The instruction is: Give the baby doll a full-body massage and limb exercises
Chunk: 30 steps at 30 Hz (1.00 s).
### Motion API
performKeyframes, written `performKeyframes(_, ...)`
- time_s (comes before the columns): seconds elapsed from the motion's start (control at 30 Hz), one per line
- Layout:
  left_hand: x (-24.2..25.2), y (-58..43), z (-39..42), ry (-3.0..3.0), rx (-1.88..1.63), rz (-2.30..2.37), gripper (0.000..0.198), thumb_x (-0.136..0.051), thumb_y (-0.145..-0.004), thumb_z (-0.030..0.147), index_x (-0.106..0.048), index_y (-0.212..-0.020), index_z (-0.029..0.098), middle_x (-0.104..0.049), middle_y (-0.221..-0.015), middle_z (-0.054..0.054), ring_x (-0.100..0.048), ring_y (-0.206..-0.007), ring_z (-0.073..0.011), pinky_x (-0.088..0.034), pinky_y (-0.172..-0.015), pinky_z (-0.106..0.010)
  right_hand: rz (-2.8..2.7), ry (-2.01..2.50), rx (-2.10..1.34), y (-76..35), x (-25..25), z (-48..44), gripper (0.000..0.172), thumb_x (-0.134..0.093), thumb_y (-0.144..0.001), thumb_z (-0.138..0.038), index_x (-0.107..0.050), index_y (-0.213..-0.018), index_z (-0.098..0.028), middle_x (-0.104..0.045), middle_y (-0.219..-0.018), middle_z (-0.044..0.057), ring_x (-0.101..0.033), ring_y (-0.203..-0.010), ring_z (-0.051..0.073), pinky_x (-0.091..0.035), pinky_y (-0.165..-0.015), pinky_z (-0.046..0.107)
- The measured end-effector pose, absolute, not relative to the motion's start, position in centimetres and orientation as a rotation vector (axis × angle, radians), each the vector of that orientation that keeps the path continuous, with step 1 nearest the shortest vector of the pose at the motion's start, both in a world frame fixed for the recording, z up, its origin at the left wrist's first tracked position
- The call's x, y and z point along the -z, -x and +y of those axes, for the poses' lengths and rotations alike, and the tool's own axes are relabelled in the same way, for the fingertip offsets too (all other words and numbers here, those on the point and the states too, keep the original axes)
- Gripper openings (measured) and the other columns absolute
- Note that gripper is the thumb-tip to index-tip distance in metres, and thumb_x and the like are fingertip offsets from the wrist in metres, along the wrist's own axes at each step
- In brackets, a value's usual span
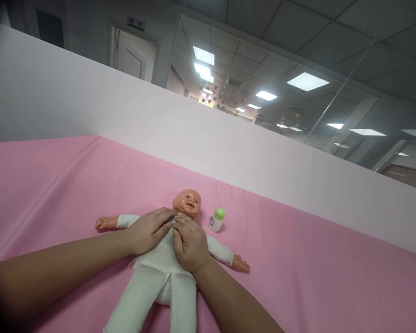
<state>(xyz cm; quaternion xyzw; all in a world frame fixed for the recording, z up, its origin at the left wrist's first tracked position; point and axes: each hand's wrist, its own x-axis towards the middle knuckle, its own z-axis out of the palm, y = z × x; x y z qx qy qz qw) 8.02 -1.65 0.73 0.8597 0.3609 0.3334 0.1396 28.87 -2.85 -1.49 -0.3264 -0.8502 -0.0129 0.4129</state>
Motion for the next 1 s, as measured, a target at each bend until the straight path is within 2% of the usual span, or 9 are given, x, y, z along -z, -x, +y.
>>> performKeyframes(0.07,-0.4,-7.9,-1.2,-2.535,-0.909,1.055,0.038,-0.044,-0.104,0.031,-0.060,-0.137,0.021,-0.066,-0.131,-0.011,-0.062,-0.119,-0.0262,-0.048,-0.106,-0.042,-2.105,0.848,0.006,-29.4,1.3,-3.4,0.027,-0.046,-0.102,-0.027,-0.071,-0.112,-0.022,-0.072,-0.129,0.009,-0.062,-0.131,0.024,-0.044,-0.118,0.049)
performKeyframes(0.13,-0.1,-7.9,-0.7,-2.570,-0.881,1.074,0.040,-0.045,-0.103,0.032,-0.059,-0.139,0.021,-0.066,-0.130,-0.011,-0.063,-0.117,-0.0266,-0.049,-0.105,-0.042,-2.081,0.855,-0.026,-30.2,1.0,-4.6,0.028,-0.048,-0.103,-0.033,-0.069,-0.118,-0.024,-0.070,-0.133,0.009,-0.061,-0.132,0.025,-0.043,-0.119,0.051)
performKeyframes(0.27,0.5,-7.6,0.0,-2.596,-0.850,1.163,0.044,-0.048,-0.101,0.036,-0.059,-0.140,0.019,-0.067,-0.129,-0.012,-0.064,-0.117,-0.0294,-0.049,-0.103,-0.044,-2.314,0.641,-0.070,-31.4,1.1,-7.7,0.050,-0.054,-0.100,-0.048,-0.053,-0.145,-0.026,-0.062,-0.146,0.009,-0.054,-0.140,0.028,-0.039,-0.122,0.052)
performKeyframes(0.37,0.5,-7.5,0.3,-2.596,-0.816,1.187,0.044,-0.048,-0.101,0.038,-0.059,-0.139,0.019,-0.068,-0.129,-0.012,-0.064,-0.116,-0.0305,-0.049,-0.102,-0.046,-2.507,0.483,-0.057,-31.3,1.4,-9.6,0.046,-0.053,-0.105,-0.039,-0.047,-0.150,-0.039,-0.066,-0.142,-0.002,-0.056,-0.139,0.020,-0.033,-0.126,0.044)
performKeyframes(0.43,0.5,-7.6,0.3,-2.593,-0.798,1.189,0.044,-0.048,-0.101,0.038,-0.058,-0.139,0.019,-0.068,-0.130,-0.012,-0.064,-0.117,-0.0310,-0.049,-0.102,-0.047,-2.630,0.442,-0.064,-31.1,1.1,-10.2,0.045,-0.052,-0.107,-0.036,-0.046,-0.151,-0.042,-0.060,-0.149,-0.005,-0.052,-0.143,0.020,-0.029,-0.128,0.044)
performKeyframes(0.5,0.4,-7.8,0.4,-2.587,-0.782,1.187,0.045,-0.047,-0.101,0.038,-0.056,-0.141,0.019,-0.067,-0.132,-0.013,-0.062,-0.119,-0.0313,-0.047,-0.104,-0.047,-2.724,0.466,-0.123,-31.1,0.2,-10.3,0.051,-0.051,-0.106,-0.042,-0.042,-0.156,-0.038,-0.048,-0.159,-0.002,-0.042,-0.150,0.023,-0.021,-0.129,0.049)
performKeyframes(0.63,0.3,-8.0,0.7,-2.571,-0.740,1.171,0.045,-0.046,-0.102,0.039,-0.054,-0.141,0.018,-0.066,-0.133,-0.012,-0.062,-0.121,-0.0307,-0.047,-0.103,-0.046,-2.674,0.715,-0.240,-32.1,-1.6,-9.2,0.068,-0.055,-0.099,-0.062,-0.039,-0.159,-0.035,-0.042,-0.163,0.001,-0.030,-0.155,0.032,-0.008,-0.126,0.067)
performKeyframes(0.87,0.0,-8.0,0.5,-2.517,-0.810,1.145,0.040,-0.049,-0.101,0.040,-0.061,-0.134,0.019,-0.068,-0.131,-0.010,-0.063,-0.119,-0.0291,-0.048,-0.103,-0.044,-2.561,1.038,-0.261,-33.7,-0.7,-6.2,0.065,-0.054,-0.103,-0.053,-0.031,-0.161,-0.037,-0.030,-0.168,0.001,-0.018,-0.159,0.032,-0.020,-0.125,0.067)
performKeyframes(1.0,-0.3,-7.8,0.0,-2.503,-0.885,1.126,0.037,-0.052,-0.100,0.038,-0.065,-0.130,0.021,-0.069,-0.129,-0.009,-0.064,-0.118,-0.0272,-0.049,-0.104,-0.041,-2.478,1.063,-0.254,-34.0,0.1,-5.5,0.062,-0.053,-0.103,-0.054,-0.035,-0.160,-0.036,-0.026,-0.169,0.001,-0.022,-0.158,0.030,-0.027,-0.126,0.062)
